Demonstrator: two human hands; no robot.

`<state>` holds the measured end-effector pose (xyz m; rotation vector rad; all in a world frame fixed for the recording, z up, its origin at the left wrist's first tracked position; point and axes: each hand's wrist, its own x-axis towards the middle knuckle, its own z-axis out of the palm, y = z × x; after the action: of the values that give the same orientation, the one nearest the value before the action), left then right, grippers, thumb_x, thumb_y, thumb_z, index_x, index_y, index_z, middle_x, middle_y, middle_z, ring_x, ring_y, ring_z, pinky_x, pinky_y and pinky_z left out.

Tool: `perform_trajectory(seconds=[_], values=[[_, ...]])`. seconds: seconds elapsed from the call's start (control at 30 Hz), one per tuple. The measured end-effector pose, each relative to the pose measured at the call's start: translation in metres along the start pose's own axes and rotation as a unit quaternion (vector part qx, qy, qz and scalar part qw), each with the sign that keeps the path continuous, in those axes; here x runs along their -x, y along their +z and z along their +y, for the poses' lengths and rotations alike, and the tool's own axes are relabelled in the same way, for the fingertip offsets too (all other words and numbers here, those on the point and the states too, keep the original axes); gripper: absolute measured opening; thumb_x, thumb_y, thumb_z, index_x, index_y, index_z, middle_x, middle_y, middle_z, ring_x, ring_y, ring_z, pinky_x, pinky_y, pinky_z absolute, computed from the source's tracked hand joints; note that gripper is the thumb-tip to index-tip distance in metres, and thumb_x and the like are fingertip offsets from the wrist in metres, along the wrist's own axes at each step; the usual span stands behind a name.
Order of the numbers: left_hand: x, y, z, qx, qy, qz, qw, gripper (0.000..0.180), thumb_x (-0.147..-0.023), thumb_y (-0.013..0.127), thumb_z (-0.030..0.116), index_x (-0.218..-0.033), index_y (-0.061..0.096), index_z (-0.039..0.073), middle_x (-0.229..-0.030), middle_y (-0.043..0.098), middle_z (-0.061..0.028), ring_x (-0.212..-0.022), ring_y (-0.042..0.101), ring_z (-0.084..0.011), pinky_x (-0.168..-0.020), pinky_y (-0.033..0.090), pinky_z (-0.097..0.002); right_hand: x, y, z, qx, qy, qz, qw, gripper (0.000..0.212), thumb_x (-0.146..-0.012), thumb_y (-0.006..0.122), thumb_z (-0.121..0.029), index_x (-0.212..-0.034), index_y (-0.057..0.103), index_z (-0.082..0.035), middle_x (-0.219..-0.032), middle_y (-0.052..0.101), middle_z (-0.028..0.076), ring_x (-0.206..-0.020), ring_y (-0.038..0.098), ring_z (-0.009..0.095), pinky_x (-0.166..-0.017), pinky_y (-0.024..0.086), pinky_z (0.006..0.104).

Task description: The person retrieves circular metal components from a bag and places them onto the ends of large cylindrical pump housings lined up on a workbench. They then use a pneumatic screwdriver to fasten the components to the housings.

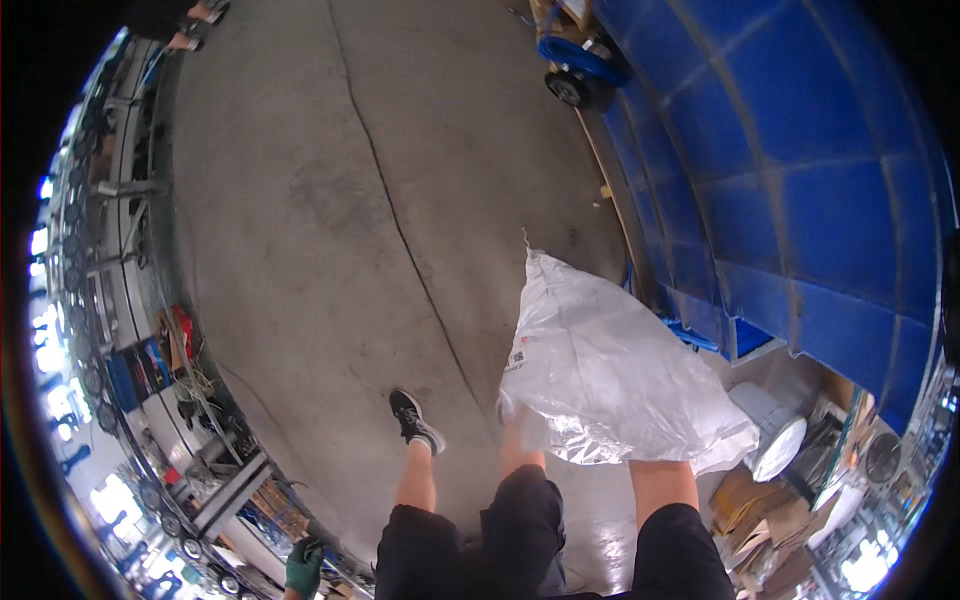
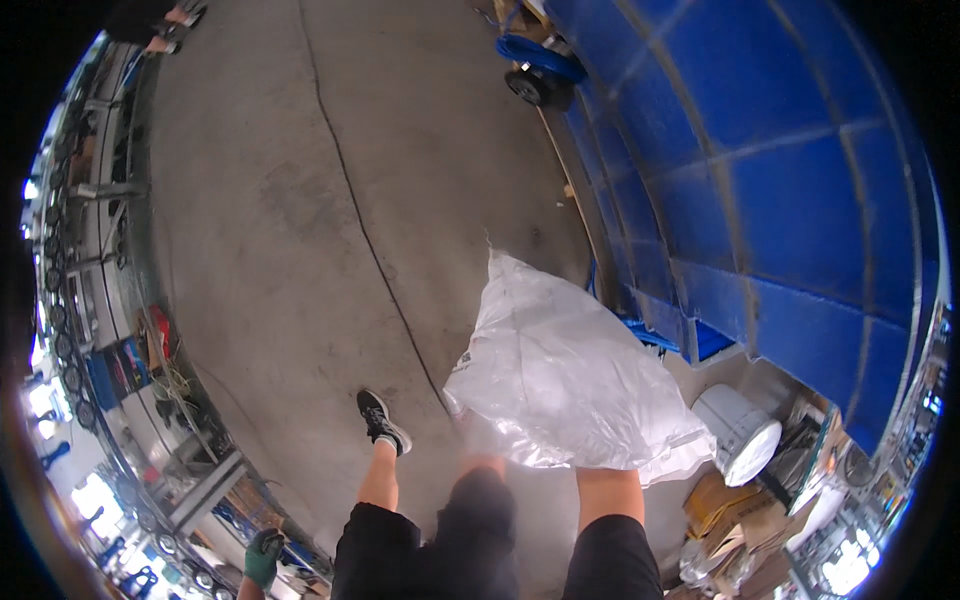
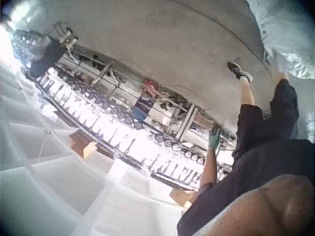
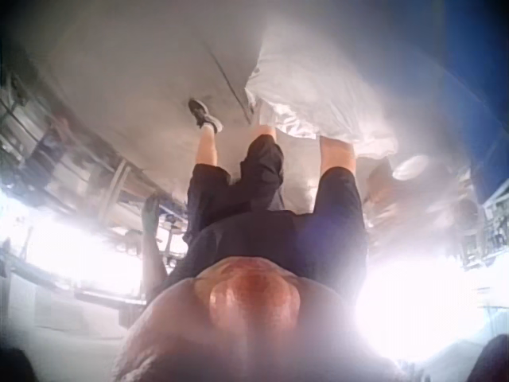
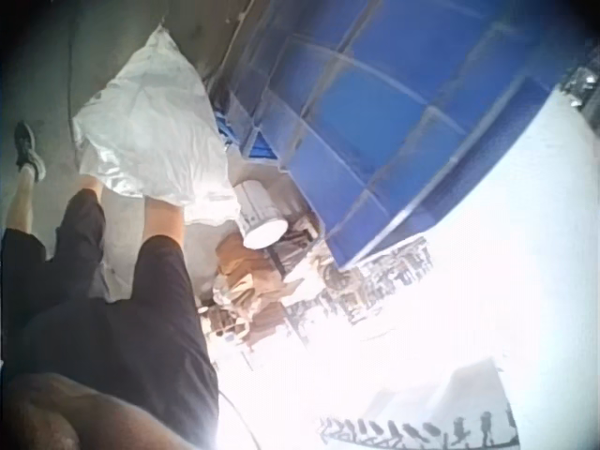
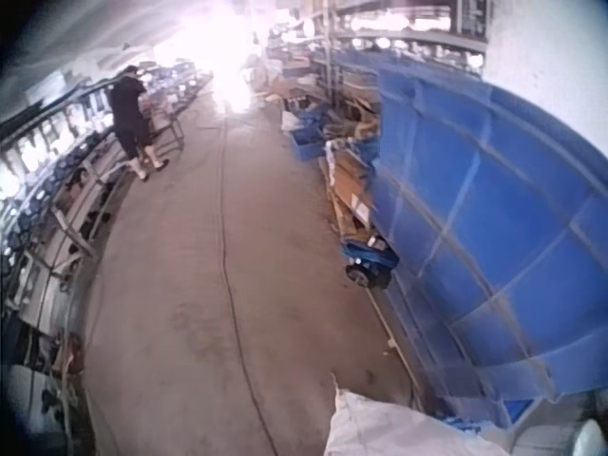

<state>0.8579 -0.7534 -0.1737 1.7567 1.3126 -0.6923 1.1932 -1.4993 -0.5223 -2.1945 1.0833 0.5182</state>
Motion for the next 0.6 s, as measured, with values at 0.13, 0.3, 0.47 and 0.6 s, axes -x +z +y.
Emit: perform_trajectory(seconds=[0.13, 0.3, 0.47, 0.6], values=[[0.008, 0.018, -0.018, 0.056, -0.001, 0.018, 0.998, 0.033, -0.098, 0.068, 0.01, -0.129, 0.063, 0.001, -0.114, 0.073, -0.0106, -0.108, 0.068, -0.0169, -0.093, 0.054, -0.0279, 0.054, -0.044, -0.02, -0.17, 0.02, -0.032, 0.985, 0.031, -0.1, 0.059, -0.029, -0.124, 0.067, -0.01, -0.124, 0.068, 0.015, -0.1, 0.068, 0.033, -0.087, 0.057, 0.0394], [0.018, 0.026, -0.022, 0.16, 0.021, 0.028, 0.986, 0.038, -0.099, 0.065, 0.016, -0.134, 0.06, 0.0, -0.123, 0.072, -0.015, -0.113, 0.068, -0.0199, -0.098, 0.053, -0.0315, 0.127, -0.09, -0.095, -0.305, 0.026, -0.172, 0.936, 0.029, -0.102, 0.058, -0.03, -0.122, 0.068, -0.011, -0.124, 0.069, 0.014, -0.097, 0.069, 0.032, -0.085, 0.058, 0.0391], [0.038, -0.024, 0.036, 0.206, 0.164, -0.015, 0.965, 0.052, -0.096, 0.065, 0.014, -0.144, 0.052, 0.0, -0.139, 0.064, -0.0144, -0.128, 0.06, -0.0225, -0.109, 0.047, -0.037, 0.267, -0.122, -0.183, -0.191, 0.002, -0.55, 0.813, 0.083, -0.088, 0.059, -0.077, -0.148, 0.045, -0.022, -0.142, 0.054, 0.009, -0.13, 0.053, 0.019, -0.111, 0.044, 0.0528], [0.08, -0.066, 0.067, 0.261, 0.284, -0.111, 0.916, 0.065, -0.102, 0.062, 0.039, -0.155, 0.042, 0.007, -0.15, 0.055, -0.0155, -0.135, 0.054, -0.0248, -0.11, 0.047, -0.039, 0.476, -0.015, -0.309, -0.101, -0.034, -0.521, 0.847, 0.065, -0.097, 0.058, -0.06, -0.148, 0.046, -0.022, -0.149, 0.05, 0.008, -0.134, 0.05, 0.033, -0.111, 0.041, 0.0591]])
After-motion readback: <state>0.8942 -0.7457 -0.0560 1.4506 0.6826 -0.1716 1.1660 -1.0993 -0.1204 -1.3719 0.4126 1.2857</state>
